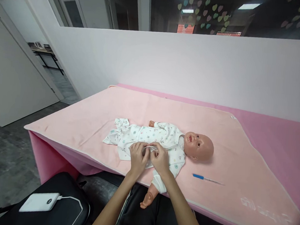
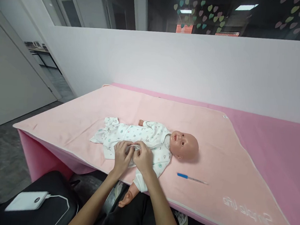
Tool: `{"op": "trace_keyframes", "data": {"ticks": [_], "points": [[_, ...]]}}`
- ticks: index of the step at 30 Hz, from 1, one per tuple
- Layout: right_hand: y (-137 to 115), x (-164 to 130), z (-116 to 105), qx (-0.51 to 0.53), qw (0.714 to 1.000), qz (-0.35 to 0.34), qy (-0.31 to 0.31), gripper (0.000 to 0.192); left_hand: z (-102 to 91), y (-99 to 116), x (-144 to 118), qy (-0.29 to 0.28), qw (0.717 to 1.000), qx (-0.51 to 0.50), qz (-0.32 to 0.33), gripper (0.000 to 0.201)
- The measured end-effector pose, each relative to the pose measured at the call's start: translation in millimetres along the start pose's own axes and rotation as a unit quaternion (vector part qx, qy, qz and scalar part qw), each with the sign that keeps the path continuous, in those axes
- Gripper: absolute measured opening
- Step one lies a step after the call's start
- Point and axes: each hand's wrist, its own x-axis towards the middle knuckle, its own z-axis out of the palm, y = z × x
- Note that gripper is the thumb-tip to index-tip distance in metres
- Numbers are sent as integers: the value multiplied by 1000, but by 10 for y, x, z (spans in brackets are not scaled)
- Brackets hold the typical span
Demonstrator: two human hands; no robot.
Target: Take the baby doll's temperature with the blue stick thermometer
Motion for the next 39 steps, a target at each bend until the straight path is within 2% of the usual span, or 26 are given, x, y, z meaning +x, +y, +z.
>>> {"op": "trace_keyframes", "data": {"ticks": [4, 16, 26, 29, 36, 39], "points": [[20, -4, -17, -14, 999, -32, -5, 29, 1, -6, 3, 3, 1000, -4, 0, 14], [80, 8, 22, 10, 1000, -25, -4, 24, 36, -37, -13, -7, 1000, 0, 27, 16], [87, 13, 30, 11, 999, -41, 4, 24, 19, -13, -6, 5, 1000, -11, 17, 15], [89, 9, 31, 12, 999, -33, 9, 24, 12, -12, -11, 20, 999, -15, 22, 15], [123, -14, 29, 6, 999, -25, 25, 19, -1, -34, -23, 101, 994, -14, 43, 10], [117, -26, 13, -9, 1000, -22, 17, 19, -16, -30, -25, 91, 995, -10, 39, 12]]}}
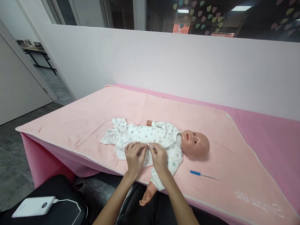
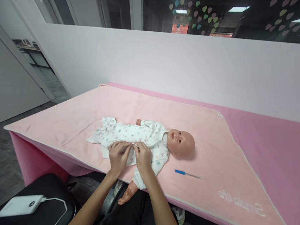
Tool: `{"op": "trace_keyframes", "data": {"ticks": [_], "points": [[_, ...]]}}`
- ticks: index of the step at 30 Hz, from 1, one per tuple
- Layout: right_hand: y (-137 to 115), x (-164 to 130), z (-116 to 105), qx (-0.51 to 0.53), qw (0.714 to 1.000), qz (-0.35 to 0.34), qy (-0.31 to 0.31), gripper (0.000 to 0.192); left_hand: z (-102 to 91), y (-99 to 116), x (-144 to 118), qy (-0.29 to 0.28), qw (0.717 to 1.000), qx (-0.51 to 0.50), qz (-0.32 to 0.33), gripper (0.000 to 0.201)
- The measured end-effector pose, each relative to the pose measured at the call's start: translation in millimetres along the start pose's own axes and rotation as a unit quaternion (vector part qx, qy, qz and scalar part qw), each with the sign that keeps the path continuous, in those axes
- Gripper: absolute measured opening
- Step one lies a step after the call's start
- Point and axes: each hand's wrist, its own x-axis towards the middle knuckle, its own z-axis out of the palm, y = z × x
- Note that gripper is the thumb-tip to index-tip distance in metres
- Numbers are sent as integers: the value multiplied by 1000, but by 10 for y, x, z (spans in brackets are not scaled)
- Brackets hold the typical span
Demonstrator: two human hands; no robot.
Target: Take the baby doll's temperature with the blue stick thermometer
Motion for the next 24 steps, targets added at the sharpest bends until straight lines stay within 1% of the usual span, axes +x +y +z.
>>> {"op": "trace_keyframes", "data": {"ticks": [7, 9, 12, 15, 19, 22, 24], "points": [[-36, -13, -4, -42, 999, 23, 12, 21, -34, 61, 12, -70, 997, 9, -11, 16], [-43, -14, 5, -41, 999, 28, 20, 20, -39, 77, 19, -78, 997, 7, -21, 17], [-60, -14, 4, -22, 998, 37, 42, 21, -40, 80, 27, -75, 997, 9, -33, 16], [-82, -23, -32, 2, 992, 56, 109, 24, -28, 54, 28, -57, 997, 15, -48, 15], [-72, -127, -163, 22, 971, 85, 220, 28, -7, -3, 22, -22, 997, 27, -65, 13], [20, -330, -390, 18, 956, 85, 282, 28, 7, -15, 60, 4, 997, 35, -61, 16], [139, -507, -630, -30, 946, 82, 313, 27, 29, 14, 140, 1, 999, 21, -42, 19]]}}
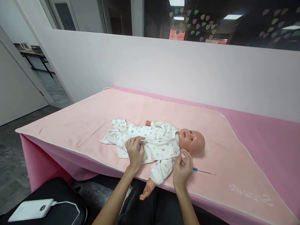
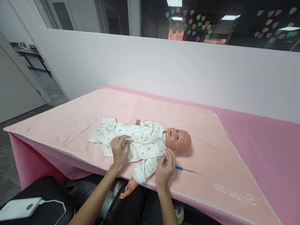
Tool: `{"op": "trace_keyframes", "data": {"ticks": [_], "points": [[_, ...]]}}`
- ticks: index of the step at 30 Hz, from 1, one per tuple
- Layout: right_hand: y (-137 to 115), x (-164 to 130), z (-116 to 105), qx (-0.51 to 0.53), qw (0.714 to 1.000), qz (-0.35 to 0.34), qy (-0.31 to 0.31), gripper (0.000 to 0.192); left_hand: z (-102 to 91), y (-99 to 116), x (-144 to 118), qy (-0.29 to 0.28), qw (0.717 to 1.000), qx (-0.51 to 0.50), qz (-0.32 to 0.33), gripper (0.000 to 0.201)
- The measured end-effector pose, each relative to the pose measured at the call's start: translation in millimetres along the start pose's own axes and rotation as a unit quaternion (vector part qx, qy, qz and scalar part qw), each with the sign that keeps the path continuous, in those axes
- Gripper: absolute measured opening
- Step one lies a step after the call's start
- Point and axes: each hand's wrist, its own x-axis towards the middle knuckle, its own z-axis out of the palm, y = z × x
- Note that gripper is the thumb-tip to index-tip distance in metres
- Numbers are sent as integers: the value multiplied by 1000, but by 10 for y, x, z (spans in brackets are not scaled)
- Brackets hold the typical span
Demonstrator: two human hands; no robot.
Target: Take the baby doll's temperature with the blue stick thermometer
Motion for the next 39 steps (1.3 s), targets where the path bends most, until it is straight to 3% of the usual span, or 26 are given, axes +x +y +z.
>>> {"op": "trace_keyframes", "data": {"ticks": [4, 6, 9, 11, 16, 20, 24, 27, 30, 32, 35, 39], "points": [[393, 143, -661, -198, 978, -55, 29, 28, 137, 173, 277, -92, 991, -84, 43, 20], [583, 219, -944, -273, 957, -98, -13, 32, 258, 266, 424, -187, 972, -132, 47, 19], [784, 265, -1211, -319, 939, -107, -71, 34, 427, 342, 567, -342, 922, -167, 71, 22], [842, 255, -1283, -330, 935, -96, -90, 34, 481, 350, 603, -387, 903, -155, 100, 27], [828, 215, -1305, -343, 931, -92, -86, 34, 436, 354, 616, -400, 901, -79, 146, 31], [820, 186, -1332, -333, 933, -90, -97, 35, 436, 334, 767, -462, 879, -44, 107, 22], [706, 210, -1354, -290, 947, -79, -114, 36, 532, 207, 1107, -500, 864, -2, 55, 18], [434, 349, -1305, -237, 963, -86, -100, 33, 609, 144, 1368, -494, 867, 42, 43, 15], [68, 574, -1120, -193, 973, -108, -64, 29, 646, 213, 1542, -453, 885, 80, 67, 16], [-143, 731, -903, -185, 969, -144, -77, 27, 637, 325, 1599, -419, 897, 100, 96, 21], [-331, 932, -475, -236, 941, -197, -140, 26, 580, 514, 1612, -379, 905, 127, 146, 26], [-401, 1111, 115, -314, 911, -192, -187, 21, 481, 671, 1556, -356, 900, 153, 199, 30]]}}
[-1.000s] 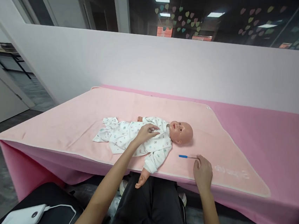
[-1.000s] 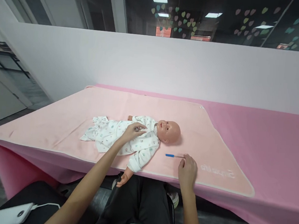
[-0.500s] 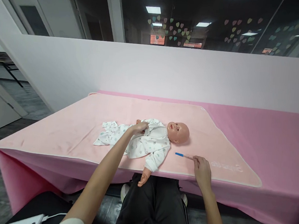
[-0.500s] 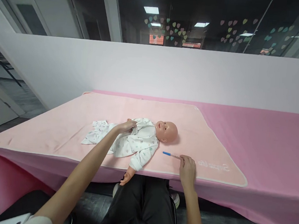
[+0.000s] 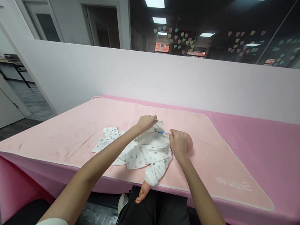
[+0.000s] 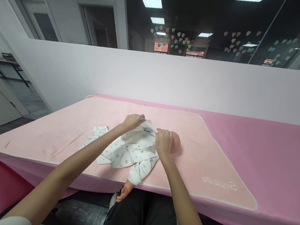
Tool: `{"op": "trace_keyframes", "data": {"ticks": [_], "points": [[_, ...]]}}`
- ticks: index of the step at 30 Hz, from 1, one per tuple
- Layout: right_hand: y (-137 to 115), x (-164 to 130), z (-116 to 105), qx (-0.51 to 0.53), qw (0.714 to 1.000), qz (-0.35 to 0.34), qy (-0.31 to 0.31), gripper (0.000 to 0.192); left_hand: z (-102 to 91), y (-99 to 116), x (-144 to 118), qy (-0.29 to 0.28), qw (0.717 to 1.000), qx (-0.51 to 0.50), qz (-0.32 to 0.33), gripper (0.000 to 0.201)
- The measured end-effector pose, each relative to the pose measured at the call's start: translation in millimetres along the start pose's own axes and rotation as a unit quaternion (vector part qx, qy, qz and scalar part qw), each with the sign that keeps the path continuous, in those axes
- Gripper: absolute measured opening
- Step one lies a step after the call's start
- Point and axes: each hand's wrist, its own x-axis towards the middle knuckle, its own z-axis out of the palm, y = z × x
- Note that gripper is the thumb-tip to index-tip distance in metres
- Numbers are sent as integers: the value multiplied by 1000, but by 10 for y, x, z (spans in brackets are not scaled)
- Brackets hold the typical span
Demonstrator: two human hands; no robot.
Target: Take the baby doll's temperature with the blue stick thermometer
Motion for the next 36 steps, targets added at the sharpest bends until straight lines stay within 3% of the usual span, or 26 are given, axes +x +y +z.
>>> {"op": "trace_keyframes", "data": {"ticks": [4, 10, 15, 17, 20, 21, 23, 25, 27, 28, 30, 33, 36], "points": [[-183, 309, 300, -66, 994, 29, -84, 24, -27, 84, -94, 0, 999, 30, 29, 34], [-308, 499, 533, -82, 988, 30, -125, 22, 22, 125, -245, 1, 991, 66, 119, 31], [-226, 452, 417, -88, 987, -19, -131, 22, 40, -232, -301, -27, 988, 114, 99, 25], [-141, 403, 313, -82, 986, -51, -137, 19, -17, -441, -309, -37, 994, 90, 39, 29], [4, 283, 170, -70, 983, -113, -124, 18, -168, -663, -348, -42, 996, 72, 18, 26], [49, 232, 134, -65, 982, -135, -114, 19, -228, -696, -374, -65, 996, 50, 21, 23], [131, 129, 84, -53, 979, -170, -96, 22, -341, -701, -434, -170, 985, -3, 38, 19], [202, 46, 56, -32, 978, -185, -89, 24, -416, -644, -476, -304, 950, -59, 45, 28], [275, 9, 40, 5, 982, -175, -74, 24, -411, -557, -456, -363, 924, -106, 49, 37], [318, 11, 34, 29, 985, -160, -61, 24, -368, -511, -415, -347, 928, -128, 53, 37], [435, 48, 28, 80, 991, -107, -30, 22, -200, -422, -284, -259, 951, -161, 53, 34], [694, 137, 50, 169, 985, 14, -23, 24, 209, -316, -52, -96, 987, -123, -24, 34], [994, 180, 140, 322, 933, 146, -65, 32, 639, -271, 91, -37, 992, -96, -79, 40]]}}
